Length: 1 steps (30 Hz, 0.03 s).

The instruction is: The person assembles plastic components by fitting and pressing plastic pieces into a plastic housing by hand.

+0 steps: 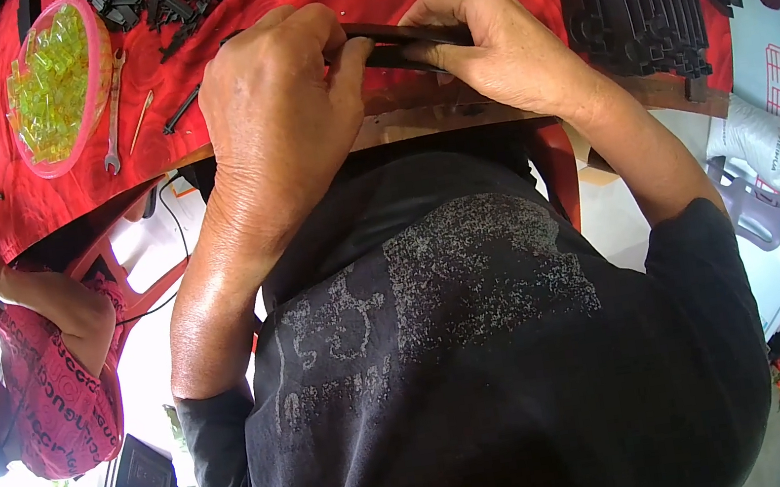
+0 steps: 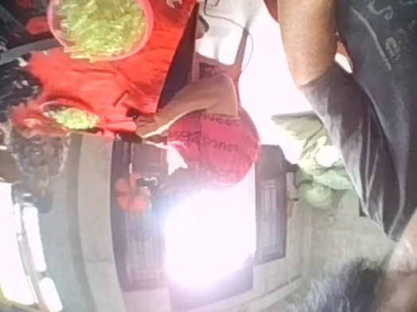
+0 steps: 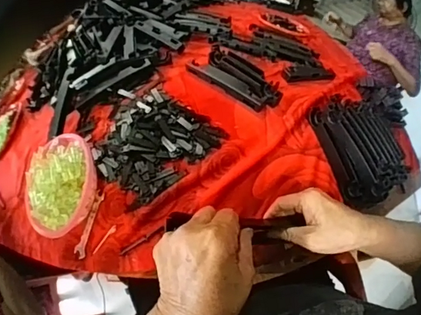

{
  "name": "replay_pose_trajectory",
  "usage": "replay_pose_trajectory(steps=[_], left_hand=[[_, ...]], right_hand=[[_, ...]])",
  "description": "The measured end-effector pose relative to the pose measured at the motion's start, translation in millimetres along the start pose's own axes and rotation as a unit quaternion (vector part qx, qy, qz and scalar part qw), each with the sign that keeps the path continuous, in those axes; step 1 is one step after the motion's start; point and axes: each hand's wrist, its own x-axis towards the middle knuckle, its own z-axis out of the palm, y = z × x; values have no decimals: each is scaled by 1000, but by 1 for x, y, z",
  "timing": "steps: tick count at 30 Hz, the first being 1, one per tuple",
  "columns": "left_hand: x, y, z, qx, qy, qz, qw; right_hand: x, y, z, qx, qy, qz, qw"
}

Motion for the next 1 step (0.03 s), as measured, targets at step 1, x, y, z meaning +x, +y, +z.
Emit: replay_pose_trajectory(steps=[1], left_hand=[[0,-1,0,-1,0,1,1000]], right_hand=[[0,-1,-2,2,-9,1,1000]])
